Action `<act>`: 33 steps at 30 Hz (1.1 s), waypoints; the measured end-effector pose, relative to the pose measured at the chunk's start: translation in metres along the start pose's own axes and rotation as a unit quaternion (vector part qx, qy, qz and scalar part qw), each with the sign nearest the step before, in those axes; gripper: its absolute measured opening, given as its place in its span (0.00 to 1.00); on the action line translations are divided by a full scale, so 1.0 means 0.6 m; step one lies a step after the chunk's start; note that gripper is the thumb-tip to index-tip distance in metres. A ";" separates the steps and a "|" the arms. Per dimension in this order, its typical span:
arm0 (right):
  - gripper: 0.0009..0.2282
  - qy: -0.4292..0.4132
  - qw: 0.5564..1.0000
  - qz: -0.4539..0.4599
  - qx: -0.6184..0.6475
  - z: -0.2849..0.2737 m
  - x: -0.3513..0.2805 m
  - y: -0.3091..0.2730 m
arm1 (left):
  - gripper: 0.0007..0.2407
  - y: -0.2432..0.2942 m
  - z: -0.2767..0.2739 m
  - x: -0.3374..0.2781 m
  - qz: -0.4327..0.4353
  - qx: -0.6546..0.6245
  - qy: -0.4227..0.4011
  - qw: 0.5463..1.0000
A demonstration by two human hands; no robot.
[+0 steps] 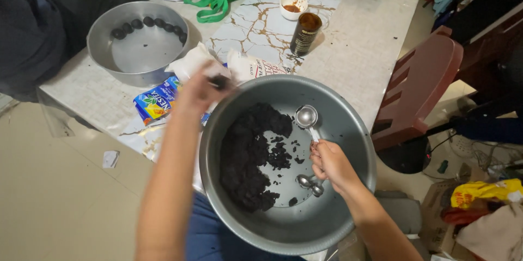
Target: Scooping and portioning dark chocolate dough using a measuring spoon in a large bowl.
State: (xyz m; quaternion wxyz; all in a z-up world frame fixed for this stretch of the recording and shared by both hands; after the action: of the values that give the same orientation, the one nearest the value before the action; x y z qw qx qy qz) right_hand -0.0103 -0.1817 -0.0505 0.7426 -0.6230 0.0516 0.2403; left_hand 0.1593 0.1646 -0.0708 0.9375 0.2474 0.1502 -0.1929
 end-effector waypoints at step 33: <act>0.12 0.061 0.828 -0.198 -0.521 0.051 -0.018 -0.006 | 0.48 -0.249 0.049 -0.202 -0.024 0.951 -0.146 0.270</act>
State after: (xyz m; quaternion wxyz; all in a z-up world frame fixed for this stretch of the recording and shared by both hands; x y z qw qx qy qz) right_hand -0.0251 -0.1560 -0.0364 0.3345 -0.9278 -0.1601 0.0411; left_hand -0.0070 0.0641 -0.0609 0.0353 0.9271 -0.2737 -0.2536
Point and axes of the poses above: each hand's wrist, its own x-axis towards the middle knuckle, its own z-axis out of the palm, y = z × x, the point moved 4 cm from there along x, towards the middle knuckle, and after that the axes turned 2 degrees about -y, right-handed, at the moved point
